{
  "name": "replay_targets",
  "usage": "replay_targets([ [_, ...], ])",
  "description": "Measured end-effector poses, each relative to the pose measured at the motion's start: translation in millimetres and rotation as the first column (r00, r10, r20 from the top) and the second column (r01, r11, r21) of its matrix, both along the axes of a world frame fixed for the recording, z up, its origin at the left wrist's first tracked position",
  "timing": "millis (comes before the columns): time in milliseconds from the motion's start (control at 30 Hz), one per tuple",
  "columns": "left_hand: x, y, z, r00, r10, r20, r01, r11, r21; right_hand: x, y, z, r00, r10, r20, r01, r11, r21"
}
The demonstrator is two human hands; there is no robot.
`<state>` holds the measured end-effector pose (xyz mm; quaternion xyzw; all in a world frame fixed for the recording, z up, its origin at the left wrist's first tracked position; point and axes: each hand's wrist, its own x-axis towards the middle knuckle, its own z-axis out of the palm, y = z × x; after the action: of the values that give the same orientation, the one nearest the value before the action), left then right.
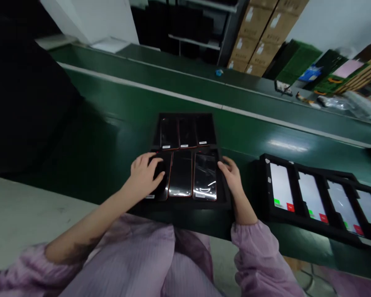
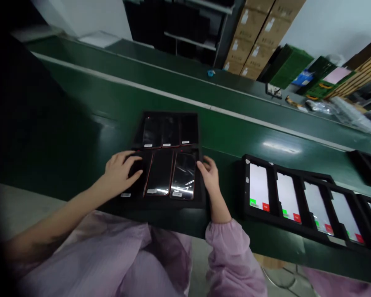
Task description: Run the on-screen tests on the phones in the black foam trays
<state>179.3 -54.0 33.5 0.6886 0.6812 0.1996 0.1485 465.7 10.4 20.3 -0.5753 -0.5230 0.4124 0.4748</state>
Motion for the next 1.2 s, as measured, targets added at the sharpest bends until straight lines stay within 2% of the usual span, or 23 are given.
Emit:
replay_targets([
  [67, -3, 21, -12.0, 1.0, 0.013, -0.023, -0.014, 0.998, -0.066, 13, -4, -7.0, 0.994, -0.025, 0.107, 0.023, 0.999, 0.023],
  [133, -4, 42, -16.4, 0.998, -0.01, -0.065, 0.002, 0.992, -0.127, 14, -8, -10.7, 0.975, -0.038, 0.22, 0.026, 0.998, 0.061],
  [267, -11, 83, -13.8, 0.983, -0.049, -0.177, 0.02, 0.986, -0.166, -6, -8, -12.2, 0.905, -0.064, 0.421, 0.008, 0.991, 0.132],
  [400, -27, 108, -13.4, 0.982, -0.084, -0.168, 0.061, 0.988, -0.139, -29, 2, -15.0, 0.812, -0.085, 0.578, -0.022, 0.984, 0.176],
  [567, -36, 110, -12.3, 0.971, -0.172, -0.168, 0.154, 0.981, -0.117, -43, 13, -17.5, 0.58, -0.156, 0.8, -0.096, 0.962, 0.256],
  [667, -38, 107, -8.8, 0.963, -0.207, -0.17, 0.186, 0.973, -0.135, -42, 17, -15.4, 0.579, -0.127, 0.805, -0.11, 0.967, 0.232],
  [767, -40, 107, -5.8, 0.956, -0.232, -0.18, 0.201, 0.964, -0.176, -43, 9, -10.4, 0.55, -0.124, 0.826, -0.107, 0.97, 0.217],
  [900, -38, 106, -5.1, 0.949, -0.245, -0.197, 0.202, 0.956, -0.214, -61, -29, -1.3, 0.482, -0.14, 0.865, -0.031, 0.984, 0.177],
  [1033, -30, 104, -8.5, 0.961, -0.18, -0.209, 0.144, 0.974, -0.173, -80, -63, 5.9, 0.448, -0.079, 0.891, -0.006, 0.996, 0.091],
  [1200, -25, 101, -11.5, 0.971, -0.157, -0.178, 0.139, 0.984, -0.112, -85, -63, 2.5, 0.447, -0.107, 0.888, 0.028, 0.994, 0.105],
])
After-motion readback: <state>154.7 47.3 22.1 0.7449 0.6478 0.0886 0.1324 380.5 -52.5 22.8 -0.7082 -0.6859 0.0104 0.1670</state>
